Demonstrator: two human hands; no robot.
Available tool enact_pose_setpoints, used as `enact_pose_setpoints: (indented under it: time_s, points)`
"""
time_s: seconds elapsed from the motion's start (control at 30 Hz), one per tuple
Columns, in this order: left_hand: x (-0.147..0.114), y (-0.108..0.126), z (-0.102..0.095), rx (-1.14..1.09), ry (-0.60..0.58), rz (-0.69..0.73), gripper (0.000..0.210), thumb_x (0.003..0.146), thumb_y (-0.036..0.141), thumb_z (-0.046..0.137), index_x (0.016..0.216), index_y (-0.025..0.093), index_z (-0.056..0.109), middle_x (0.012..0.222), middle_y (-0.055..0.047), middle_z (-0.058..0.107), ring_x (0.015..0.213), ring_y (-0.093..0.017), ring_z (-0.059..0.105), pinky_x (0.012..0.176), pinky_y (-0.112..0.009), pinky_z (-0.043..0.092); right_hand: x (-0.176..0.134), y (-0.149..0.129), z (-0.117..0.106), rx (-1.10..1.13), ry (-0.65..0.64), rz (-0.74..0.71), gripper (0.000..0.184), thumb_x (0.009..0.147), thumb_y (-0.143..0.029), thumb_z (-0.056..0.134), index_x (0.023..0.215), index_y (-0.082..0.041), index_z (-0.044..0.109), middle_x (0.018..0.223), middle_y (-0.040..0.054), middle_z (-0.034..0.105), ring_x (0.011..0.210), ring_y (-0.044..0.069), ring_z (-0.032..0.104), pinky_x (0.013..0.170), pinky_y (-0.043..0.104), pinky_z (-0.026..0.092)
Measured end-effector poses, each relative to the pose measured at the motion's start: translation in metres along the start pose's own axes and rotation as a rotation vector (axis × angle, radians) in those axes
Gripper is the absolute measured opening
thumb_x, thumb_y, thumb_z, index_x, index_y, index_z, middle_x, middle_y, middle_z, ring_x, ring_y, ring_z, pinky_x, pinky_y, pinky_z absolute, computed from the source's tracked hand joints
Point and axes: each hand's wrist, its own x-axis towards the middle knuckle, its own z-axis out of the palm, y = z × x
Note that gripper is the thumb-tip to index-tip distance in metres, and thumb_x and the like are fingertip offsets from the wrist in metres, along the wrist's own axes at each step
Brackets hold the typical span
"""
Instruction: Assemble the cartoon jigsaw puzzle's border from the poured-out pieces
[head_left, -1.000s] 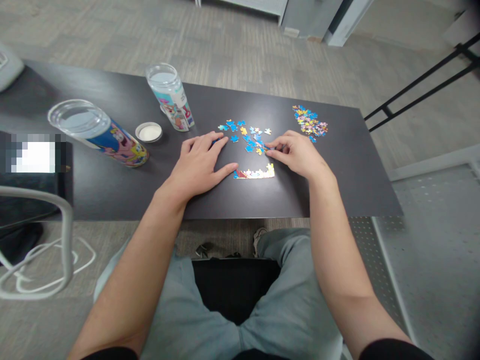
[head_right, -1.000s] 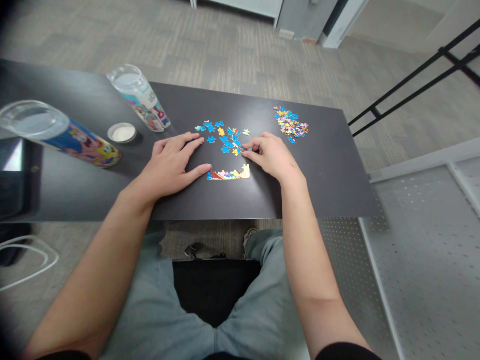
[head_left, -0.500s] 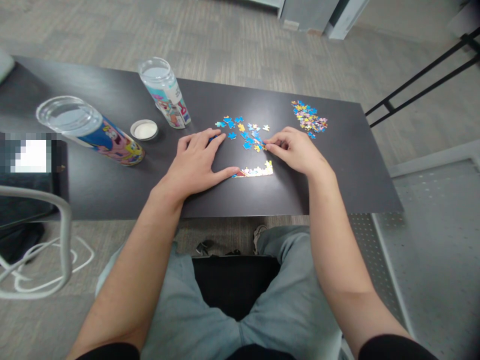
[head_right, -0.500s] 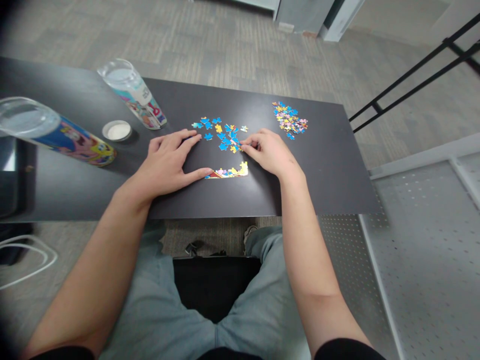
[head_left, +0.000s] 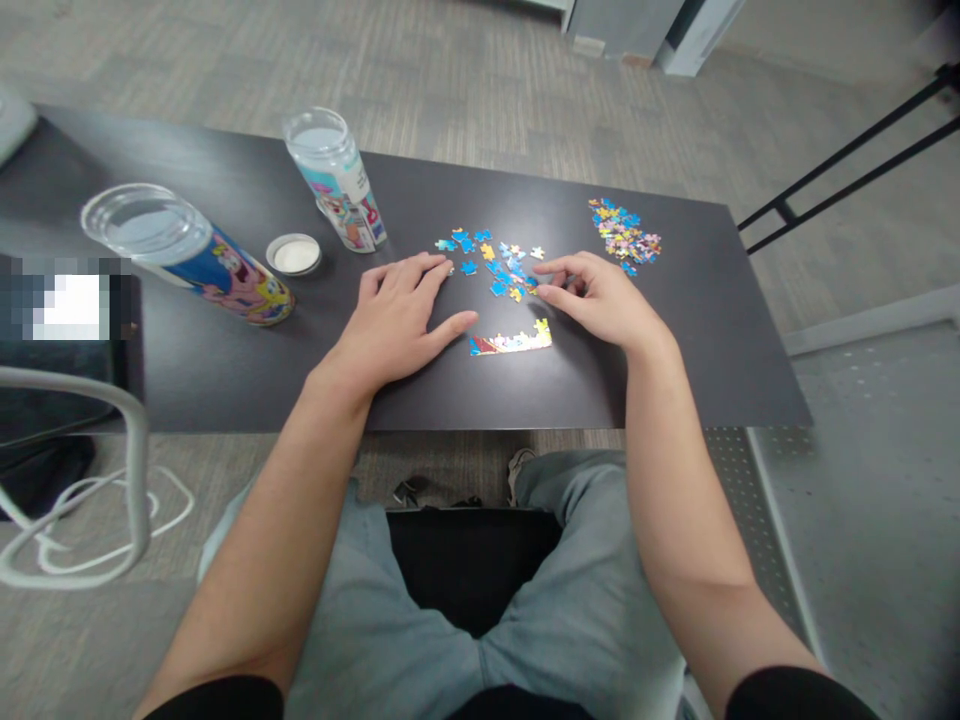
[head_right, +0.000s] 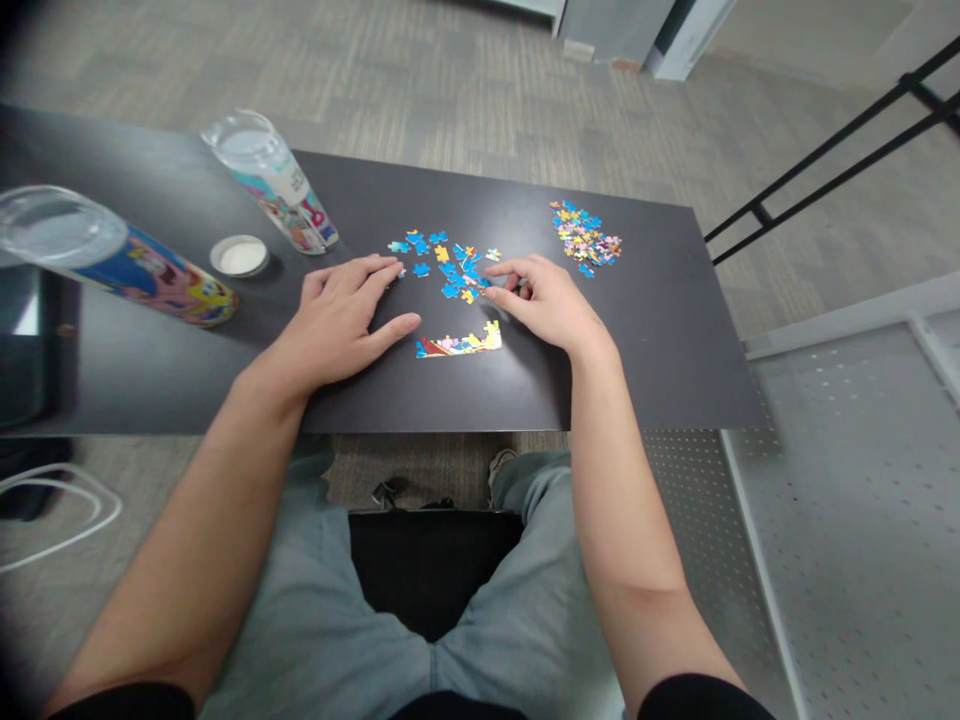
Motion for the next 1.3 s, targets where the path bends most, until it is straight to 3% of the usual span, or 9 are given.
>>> enact_pose_setpoints:
  time_s: [0.13,0.37,0.6,0.7,0.77,0.87,0.97,1.1,1.3]
  points:
    - [0.002,-0.001,-0.002,-0.018,0.029,-0.036,0.069,0.13,0.052,0.061,0.193,0.023,0.062,0.2,-0.021,0.059,0.188,-0.044,0.051,0.158,-0.065,0.037,-0.005,-0.001,-0.007,0.025,-0.094,-0.002,0.064,0.097,-0.056,0.107,0.154,-0.03,0.094,0.135,0.0101,0.08,0.086,0.022,0.065,0.1,0.052,0.073]
    - [0.003,-0.007,-0.001,-0.01,0.069,-0.061,0.065,0.125,0.051,0.07,0.183,0.023,0.073,0.195,-0.022,0.062,0.183,-0.05,0.053,0.154,-0.073,0.041,-0.013,-0.008,-0.021,-0.086,-0.224,0.015,0.097,0.086,-0.053,0.118,0.173,-0.028,0.084,0.146,0.0149,0.069,0.125,0.037,0.074,0.121,0.061,0.075]
    - [0.001,-0.009,-0.002,-0.026,0.084,-0.023,0.056,0.126,0.051,0.067,0.178,0.034,0.081,0.189,-0.016,0.068,0.179,-0.046,0.057,0.152,-0.074,0.043,-0.015,0.003,-0.039,-0.108,-0.279,0.077,0.097,0.081,-0.05,0.12,0.17,-0.032,0.087,0.144,0.0118,0.07,0.098,0.027,0.071,0.109,0.056,0.08]
    - [0.0,-0.008,-0.004,-0.014,0.062,-0.027,0.062,0.127,0.051,0.065,0.184,0.032,0.076,0.192,-0.017,0.066,0.181,-0.046,0.056,0.152,-0.072,0.042,-0.014,0.007,-0.044,-0.11,-0.276,0.09,0.098,0.079,-0.054,0.122,0.168,-0.03,0.088,0.139,0.0123,0.073,0.091,0.026,0.069,0.105,0.057,0.081]
    - [0.0,-0.005,-0.006,-0.017,0.058,-0.028,0.067,0.126,0.05,0.066,0.19,0.031,0.071,0.193,-0.018,0.066,0.181,-0.047,0.056,0.152,-0.072,0.042,-0.013,0.004,-0.044,-0.113,-0.269,0.089,0.09,0.086,-0.058,0.117,0.166,-0.03,0.09,0.138,0.0131,0.074,0.09,0.027,0.07,0.105,0.059,0.08]
    - [-0.002,0.001,-0.007,-0.032,0.048,0.008,0.068,0.125,0.049,0.069,0.191,0.036,0.071,0.194,-0.015,0.067,0.181,-0.047,0.055,0.152,-0.074,0.04,-0.01,-0.009,-0.036,-0.136,-0.203,0.039,0.066,0.102,-0.055,0.105,0.162,-0.029,0.092,0.141,0.0149,0.075,0.101,0.031,0.076,0.114,0.063,0.077]
    - [-0.003,0.007,-0.005,-0.035,0.022,0.057,0.063,0.125,0.05,0.071,0.186,0.037,0.078,0.194,-0.013,0.07,0.181,-0.047,0.055,0.152,-0.075,0.038,-0.001,-0.027,-0.021,-0.186,-0.099,-0.061,0.056,0.111,-0.051,0.098,0.162,-0.03,0.09,0.151,0.0178,0.076,0.132,0.043,0.079,0.129,0.071,0.068]
    - [-0.004,0.01,-0.003,-0.028,0.009,0.06,0.061,0.125,0.05,0.07,0.184,0.036,0.08,0.196,-0.012,0.07,0.183,-0.047,0.055,0.153,-0.075,0.036,0.014,-0.041,0.006,-0.262,-0.065,-0.094,0.06,0.114,-0.055,0.096,0.166,-0.029,0.085,0.17,0.0218,0.074,0.167,0.059,0.063,0.143,0.085,0.052]
    - [-0.006,0.007,-0.003,-0.024,0.009,0.028,0.066,0.127,0.054,0.068,0.188,0.031,0.076,0.201,-0.015,0.064,0.188,-0.047,0.052,0.155,-0.074,0.035,0.022,-0.022,0.027,-0.316,-0.05,-0.01,0.069,0.112,-0.063,0.096,0.171,-0.03,0.083,0.186,0.0221,0.067,0.175,0.062,0.054,0.146,0.095,0.042]
